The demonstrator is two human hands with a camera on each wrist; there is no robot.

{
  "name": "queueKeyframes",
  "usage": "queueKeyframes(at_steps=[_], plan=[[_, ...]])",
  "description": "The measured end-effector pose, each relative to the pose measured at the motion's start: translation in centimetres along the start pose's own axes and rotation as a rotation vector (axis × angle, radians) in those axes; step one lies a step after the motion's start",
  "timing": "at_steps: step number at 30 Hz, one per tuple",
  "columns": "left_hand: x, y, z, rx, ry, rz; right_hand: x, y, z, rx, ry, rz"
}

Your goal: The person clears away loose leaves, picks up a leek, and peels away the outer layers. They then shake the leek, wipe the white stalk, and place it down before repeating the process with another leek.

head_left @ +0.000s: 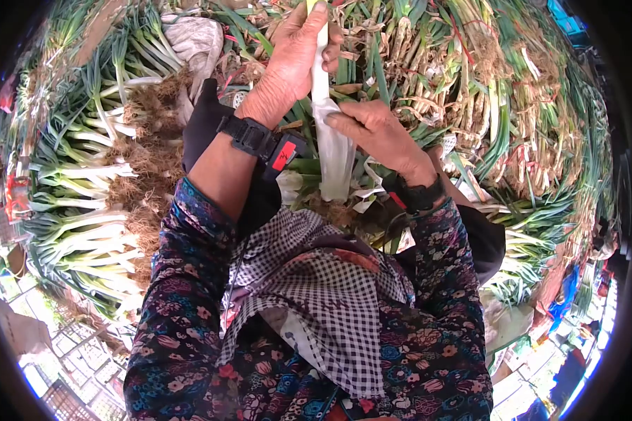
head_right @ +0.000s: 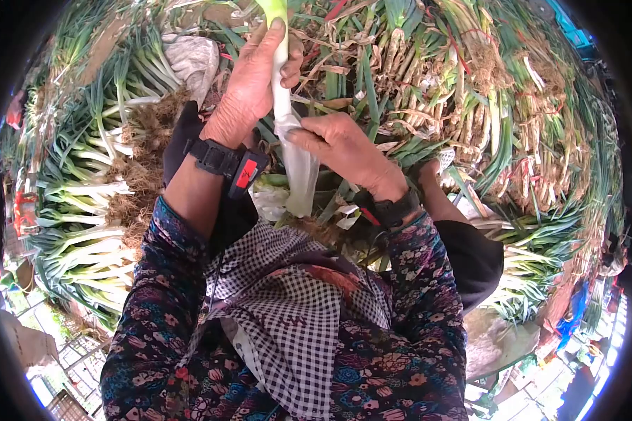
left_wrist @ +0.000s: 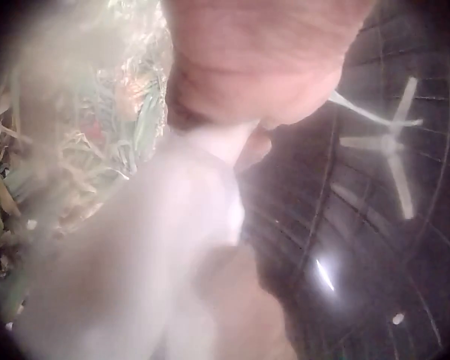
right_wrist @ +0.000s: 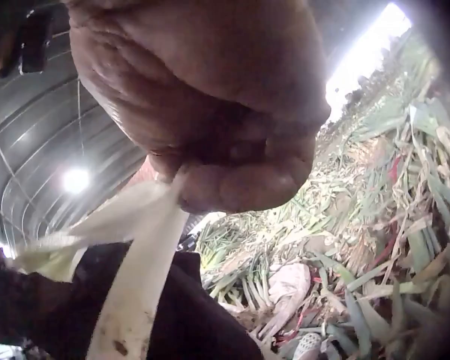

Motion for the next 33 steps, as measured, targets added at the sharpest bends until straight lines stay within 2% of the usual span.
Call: queueKeyframes(at_steps=[1,2,4,6,8,10,11,12,14,16,18,20,22,23,24,26,28,29,30,31,32,33], plan=[[-0.2,-0.2,0.4,-0.056,-0.003,0.002,0.7,0.4,-0.5,0.121,-0.077,0.091],[-0.5,-0.4,0.7,-0.112,-0.007,0.002,0.4,0.9,-0.2,0.120,-0.078,0.091],[-1.7,-1.0,0.9,-0.161,-0.005,-0.027,3.1,3.3,-0.3,0.195,-0.066,0.467],[-2.5,-1.4,1.4,-0.209,0.000,-0.059,3.7,5.8,-0.6,0.207,-0.106,0.482],[-3.2,-1.2,1.9,-0.235,0.092,-0.131,4.0,8.3,-1.1,0.033,0.179,0.433],[-4.6,-1.1,0.3,-0.165,0.121,-0.334,6.3,12.2,-3.6,0.143,0.553,0.565],[-5.3,-1.4,0.1,-0.130,0.129,-0.331,6.8,14.0,-4.5,0.175,0.677,0.585],[-5.6,-1.4,-0.4,-0.093,0.140,-0.328,6.9,15.1,-5.1,0.177,0.678,0.582],[-5.8,-1.4,-0.4,-0.046,0.118,-0.333,6.2,17.2,-7.7,0.304,0.812,0.593],[-5.9,-1.1,-0.8,-0.007,0.092,-0.342,6.8,19.2,-9.4,0.250,0.872,0.606],[-7.6,-0.7,-2.0,0.028,0.063,-0.544,7.6,21.4,-11.6,0.196,0.938,0.604],[-9.3,-1.4,-1.8,-0.009,0.111,-0.496,6.9,25.1,-16.5,0.508,1.076,0.801],[-9.8,-1.5,-2.1,0.047,0.100,-0.450,5.6,23.4,-16.6,0.543,0.975,0.765],[-11.2,-2.8,-0.9,0.104,0.140,-0.378,4.2,20.0,-15.0,0.423,0.829,0.542],[-10.9,-2.7,-0.7,0.104,0.120,-0.397,2.4,17.2,-12.5,0.289,0.686,0.322],[-7.9,-0.1,-0.3,0.109,0.015,-0.543,-0.4,10.8,-5.7,-0.051,0.658,-0.026],[-6.6,1.0,0.3,0.107,-0.013,-0.638,-2.4,6.8,-2.1,0.040,-0.074,-0.434],[-7.1,-0.5,2.5,0.046,0.092,-0.585,-0.9,5.4,-1.8,-0.013,-0.152,-0.372],[-5.8,0.4,1.3,0.037,0.119,-0.588,0.5,4.5,-2.6,0.107,-0.079,-0.325],[-6.4,0.1,0.8,0.048,0.072,-0.554,1.7,4.0,-3.0,0.132,-0.024,-0.331],[-6.8,-0.1,0.4,0.119,0.081,-0.499,2.4,3.5,-3.2,0.162,0.037,-0.339],[-6.5,0.7,-1.2,0.191,0.085,-0.491,2.6,3.2,-2.7,0.166,-0.078,-0.393]])
Point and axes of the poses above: each hand's wrist, its own y-axis away from the middle knuckle, its own x-axis out of the palm, z = x × y, the point moved 9 cm from there along -y, towards the middle knuckle, and after that the axes turned 11 degrees about -y, right-handed, at the moved point
